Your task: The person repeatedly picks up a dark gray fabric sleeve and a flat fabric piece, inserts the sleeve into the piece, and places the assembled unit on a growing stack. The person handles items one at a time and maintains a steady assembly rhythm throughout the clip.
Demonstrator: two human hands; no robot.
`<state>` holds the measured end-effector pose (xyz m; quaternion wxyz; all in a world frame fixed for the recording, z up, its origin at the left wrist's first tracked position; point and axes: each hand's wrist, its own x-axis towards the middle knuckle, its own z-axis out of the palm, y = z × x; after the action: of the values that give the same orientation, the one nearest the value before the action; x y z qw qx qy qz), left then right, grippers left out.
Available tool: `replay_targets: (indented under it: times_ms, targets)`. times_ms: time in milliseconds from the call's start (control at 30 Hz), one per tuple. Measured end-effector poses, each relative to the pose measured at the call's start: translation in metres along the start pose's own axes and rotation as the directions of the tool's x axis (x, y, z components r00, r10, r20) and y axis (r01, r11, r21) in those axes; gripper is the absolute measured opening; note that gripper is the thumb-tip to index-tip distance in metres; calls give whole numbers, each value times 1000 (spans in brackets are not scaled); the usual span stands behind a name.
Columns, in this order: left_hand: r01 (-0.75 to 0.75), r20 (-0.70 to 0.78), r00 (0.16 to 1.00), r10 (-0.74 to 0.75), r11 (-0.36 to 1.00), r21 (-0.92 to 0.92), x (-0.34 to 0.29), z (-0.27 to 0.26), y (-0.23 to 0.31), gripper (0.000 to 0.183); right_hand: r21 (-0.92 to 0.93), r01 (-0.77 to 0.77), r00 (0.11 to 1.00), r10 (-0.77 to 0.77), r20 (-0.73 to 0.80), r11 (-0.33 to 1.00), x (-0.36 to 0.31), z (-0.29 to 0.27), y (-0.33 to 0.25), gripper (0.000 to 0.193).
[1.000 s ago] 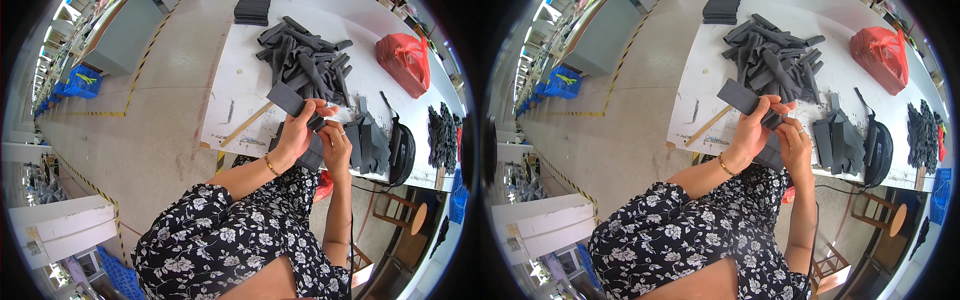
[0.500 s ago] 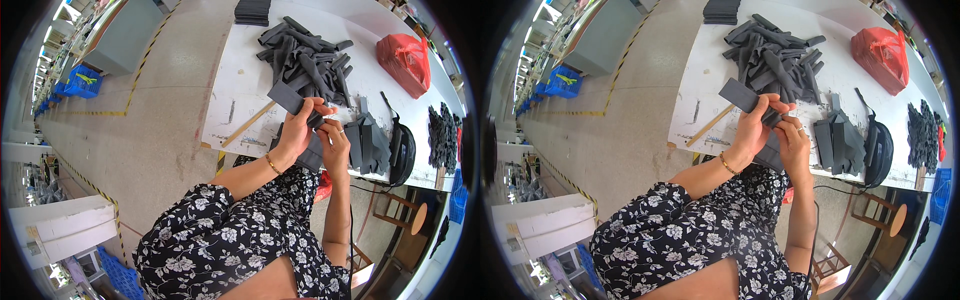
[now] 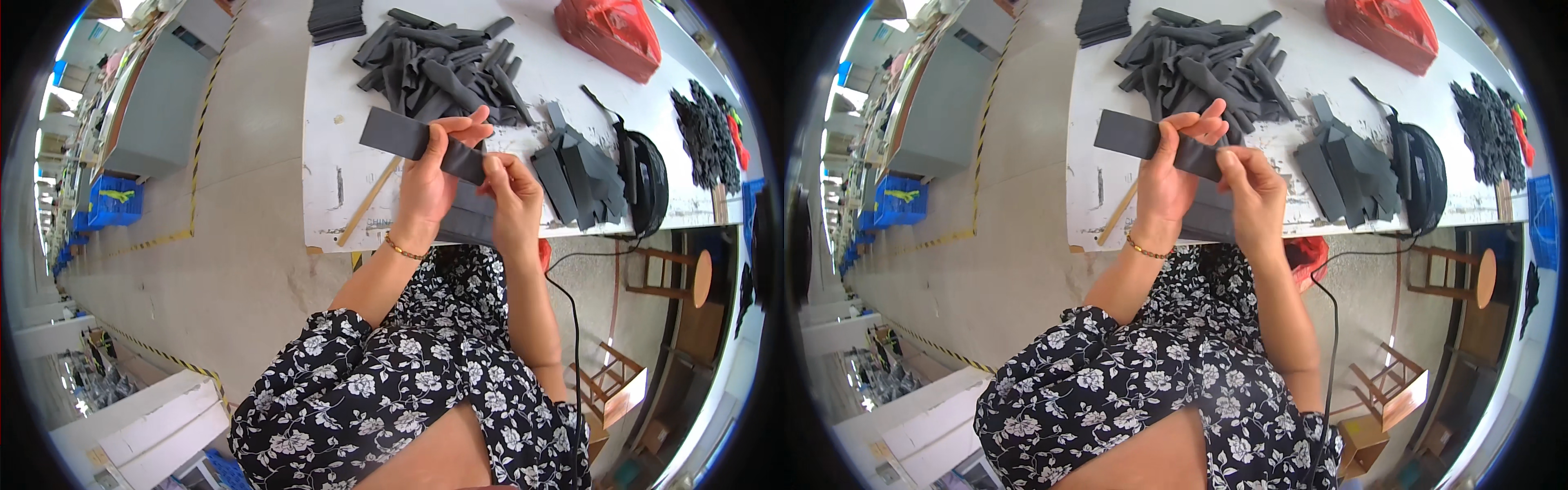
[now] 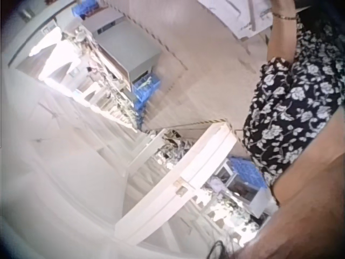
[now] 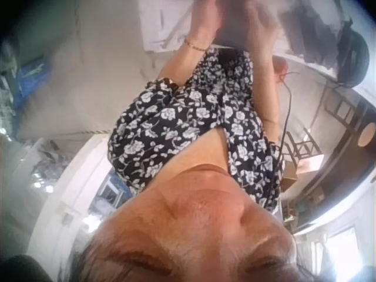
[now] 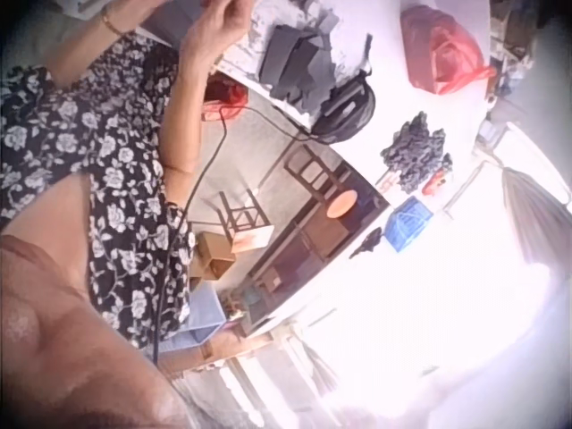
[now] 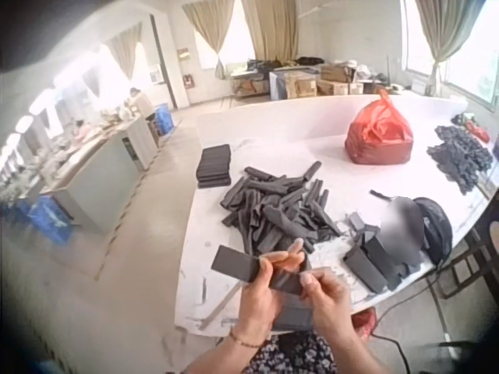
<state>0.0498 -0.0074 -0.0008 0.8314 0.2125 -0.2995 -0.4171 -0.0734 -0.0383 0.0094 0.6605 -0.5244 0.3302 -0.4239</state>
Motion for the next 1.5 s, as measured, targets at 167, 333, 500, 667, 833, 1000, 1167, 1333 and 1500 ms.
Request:
replay_targets:
  times_ms: [167, 333, 500, 667, 833, 1000, 1167, 1333, 1500]
  targets:
    - [-94, -2, 996, 94, 996, 4, 15, -20, 28, 36, 59, 142, 947, -118, -299, 988, 17, -52, 8, 18]
    - [6, -4, 1000, -6, 1000, 15, 10, -12, 15, 36, 38, 129, 989, -126, -72, 991, 2, 10, -15, 26]
    - [61, -54, 997, -61, 998, 3, 5, -8, 15, 41, -341, 242, 970, -237, 58, 908, -3, 12, -9, 15]
    - [21, -167, 985, -40, 993, -112, -8, -48, 21, 30, -468, 600, 783, -595, 179, 649, -2, -6, -3, 25]
    - [62, -249, 965, -83, 994, -90, -17, -55, 22, 22, -504, 437, 892, -432, 135, 745, -9, -13, -9, 18]
    - [193, -365, 912, -188, 981, -22, -17, -44, 18, 16, 34, -62, 998, 61, 23, 998, -2, -45, 19, 17]
    - [233, -348, 936, -47, 823, 517, -34, -49, 5, 18, -78, -174, 983, 167, -81, 982, -12, -79, 32, 21]
    - [138, -169, 983, 68, 322, 937, -41, -70, -18, 17, -593, -129, 982, 18, -189, 795, -21, -90, 53, 28]
    - [96, -239, 913, 332, 395, 914, 28, -96, -14, 13, -883, -32, 916, -340, -213, 468, -1, -133, 60, 32]
